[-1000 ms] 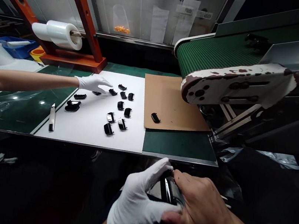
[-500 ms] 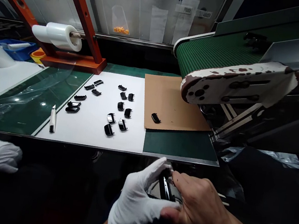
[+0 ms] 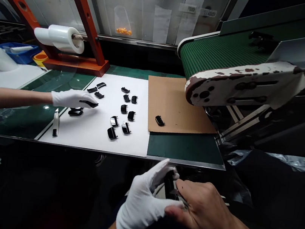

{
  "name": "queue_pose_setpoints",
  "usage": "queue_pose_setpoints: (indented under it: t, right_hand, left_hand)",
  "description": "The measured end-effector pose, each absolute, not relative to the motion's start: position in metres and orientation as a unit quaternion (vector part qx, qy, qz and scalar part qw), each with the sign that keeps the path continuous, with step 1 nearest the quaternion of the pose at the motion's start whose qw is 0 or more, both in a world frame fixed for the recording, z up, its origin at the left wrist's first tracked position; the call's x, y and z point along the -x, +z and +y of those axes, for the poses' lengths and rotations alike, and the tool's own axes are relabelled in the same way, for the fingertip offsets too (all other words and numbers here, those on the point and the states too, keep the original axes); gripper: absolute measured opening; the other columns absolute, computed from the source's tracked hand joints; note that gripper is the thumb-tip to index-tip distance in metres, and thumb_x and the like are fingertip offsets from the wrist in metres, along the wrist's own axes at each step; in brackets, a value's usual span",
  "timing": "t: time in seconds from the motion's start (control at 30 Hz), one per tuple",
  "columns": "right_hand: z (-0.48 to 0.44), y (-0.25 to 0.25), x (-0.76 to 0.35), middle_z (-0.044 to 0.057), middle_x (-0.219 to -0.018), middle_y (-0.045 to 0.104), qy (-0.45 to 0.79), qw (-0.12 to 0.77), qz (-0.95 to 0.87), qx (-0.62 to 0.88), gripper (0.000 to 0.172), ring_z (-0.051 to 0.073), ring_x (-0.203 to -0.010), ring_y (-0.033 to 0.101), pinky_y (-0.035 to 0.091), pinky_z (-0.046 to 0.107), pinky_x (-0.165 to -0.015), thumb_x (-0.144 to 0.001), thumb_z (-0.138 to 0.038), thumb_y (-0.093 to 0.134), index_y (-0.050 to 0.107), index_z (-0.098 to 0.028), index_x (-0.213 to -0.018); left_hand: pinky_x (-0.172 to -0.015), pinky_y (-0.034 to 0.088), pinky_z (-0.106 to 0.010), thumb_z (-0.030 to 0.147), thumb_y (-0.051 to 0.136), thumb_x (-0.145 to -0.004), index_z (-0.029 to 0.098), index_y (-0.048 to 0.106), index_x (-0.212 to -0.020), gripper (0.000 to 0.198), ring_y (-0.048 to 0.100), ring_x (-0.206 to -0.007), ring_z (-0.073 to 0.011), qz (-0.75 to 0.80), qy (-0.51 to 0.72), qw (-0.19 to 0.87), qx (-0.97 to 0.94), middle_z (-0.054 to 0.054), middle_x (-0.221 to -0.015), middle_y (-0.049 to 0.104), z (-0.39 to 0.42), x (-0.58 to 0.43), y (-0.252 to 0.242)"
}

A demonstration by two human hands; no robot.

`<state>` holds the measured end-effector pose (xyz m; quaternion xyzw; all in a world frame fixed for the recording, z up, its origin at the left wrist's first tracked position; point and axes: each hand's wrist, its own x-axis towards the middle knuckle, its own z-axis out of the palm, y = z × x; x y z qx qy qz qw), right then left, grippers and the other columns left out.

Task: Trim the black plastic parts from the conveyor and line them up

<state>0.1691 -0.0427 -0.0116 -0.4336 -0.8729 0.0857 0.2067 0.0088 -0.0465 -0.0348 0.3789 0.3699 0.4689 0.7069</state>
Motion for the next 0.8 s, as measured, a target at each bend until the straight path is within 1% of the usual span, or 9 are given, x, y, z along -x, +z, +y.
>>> queue_pose_setpoints:
  t: [0.17, 0.23, 0.3, 0.4, 0.47, 0.6, 0.67, 0.73, 0.8]
  right_hand:
    - [-0.048, -0.015, -0.165, -0.004, -0.051, 0.044, 0.126, 0.317, -0.801, 0.492, 0.053, 0.01, -0.041, 0.042, 0.031, 0.024, -0.042, -0.082, -0.071, 0.041, 0.044, -0.021, -0.064]
    - [-0.053, -0.019, -0.16, -0.005, -0.052, 0.042, 0.149, 0.355, -0.76, 0.524, 0.051, 0.009, -0.039, 0.039, 0.03, 0.023, -0.039, -0.078, -0.072, 0.049, 0.045, -0.021, -0.069]
    - [-0.059, -0.025, -0.155, -0.007, -0.052, 0.04, 0.192, 0.384, -0.72, 0.546, 0.049, 0.008, -0.036, 0.036, 0.028, 0.022, -0.035, -0.076, -0.07, 0.052, 0.048, -0.021, -0.077]
    - [-0.066, -0.034, -0.151, -0.01, -0.05, 0.033, 0.247, 0.401, -0.689, 0.551, 0.047, 0.01, -0.035, 0.034, 0.028, 0.022, -0.035, -0.078, -0.064, 0.055, 0.05, -0.022, -0.097]
    - [-0.069, -0.04, -0.151, -0.011, -0.051, 0.029, 0.276, 0.4, -0.676, 0.554, 0.049, 0.011, -0.038, 0.035, 0.029, 0.023, -0.037, -0.078, -0.062, 0.057, 0.05, -0.022, -0.106]
    - [-0.073, -0.054, -0.152, -0.01, -0.054, 0.028, 0.375, 0.396, -0.611, 0.574, 0.058, 0.012, -0.044, 0.033, 0.027, 0.025, -0.043, -0.071, -0.068, 0.06, 0.051, -0.023, -0.107]
    - [-0.075, -0.062, -0.15, -0.009, -0.056, 0.029, 0.455, 0.41, -0.536, 0.581, 0.062, 0.011, -0.046, 0.031, 0.026, 0.025, -0.045, -0.069, -0.071, 0.059, 0.052, -0.023, -0.106]
    - [-0.079, -0.072, -0.146, -0.009, -0.059, 0.031, 0.56, 0.44, -0.41, 0.569, 0.059, 0.009, -0.045, 0.027, 0.024, 0.024, -0.043, -0.072, -0.072, 0.054, 0.051, -0.022, -0.104]
    - [-0.084, -0.083, -0.14, -0.009, -0.06, 0.035, 0.647, 0.471, -0.265, 0.538, 0.054, 0.007, -0.043, 0.026, 0.026, 0.022, -0.042, -0.076, -0.07, 0.051, 0.052, -0.021, -0.1]
  left_hand:
    - [-0.101, 0.047, -0.043, 0.012, 0.088, -0.057, 0.027, 0.052, -0.131, 0.083, 0.059, -0.115, -0.0313, 0.3, 0.521, 0.722, -0.343, -0.009, -0.123, 0.063, -0.046, -0.012, -0.051]
    - [-0.099, 0.049, -0.043, 0.009, 0.086, -0.06, 0.03, 0.053, -0.131, 0.082, 0.058, -0.116, -0.0308, 0.271, 0.531, 0.727, -0.341, -0.007, -0.124, 0.062, -0.045, -0.011, -0.055]
    - [-0.098, 0.05, -0.039, 0.005, 0.085, -0.06, 0.032, 0.054, -0.13, 0.081, 0.058, -0.116, -0.0291, 0.258, 0.536, 0.728, -0.34, -0.006, -0.125, 0.062, -0.044, -0.01, -0.056]
    - [-0.097, 0.051, -0.031, 0.001, 0.084, -0.059, 0.033, 0.056, -0.127, 0.08, 0.059, -0.116, -0.0255, 0.259, 0.536, 0.728, -0.34, -0.004, -0.124, 0.063, -0.043, -0.01, -0.053]
    - [-0.095, 0.052, -0.028, 0.002, 0.084, -0.058, 0.033, 0.057, -0.126, 0.079, 0.06, -0.114, -0.024, 0.267, 0.534, 0.725, -0.342, -0.003, -0.122, 0.064, -0.044, -0.01, -0.051]
    - [-0.093, 0.053, -0.03, 0.015, 0.086, -0.061, 0.027, 0.05, -0.132, 0.081, 0.064, -0.108, -0.0247, 0.327, 0.499, 0.695, -0.4, -0.005, -0.117, 0.066, -0.04, -0.006, -0.05]
    - [-0.097, 0.051, -0.034, 0.022, 0.083, -0.066, 0.023, 0.042, -0.138, 0.083, 0.063, -0.11, -0.0256, 0.38, 0.465, 0.623, -0.5, -0.008, -0.119, 0.064, -0.03, 0.003, -0.054]
    - [-0.103, 0.045, -0.038, 0.027, 0.077, -0.074, 0.019, 0.037, -0.14, 0.077, 0.058, -0.117, -0.0266, 0.453, 0.393, 0.456, -0.658, -0.012, -0.126, 0.06, -0.01, 0.017, -0.06]
    - [-0.108, 0.038, -0.042, 0.025, 0.071, -0.078, 0.016, 0.039, -0.138, 0.068, 0.051, -0.124, -0.0292, 0.506, 0.283, 0.265, -0.77, -0.016, -0.132, 0.054, 0.018, 0.033, -0.066]
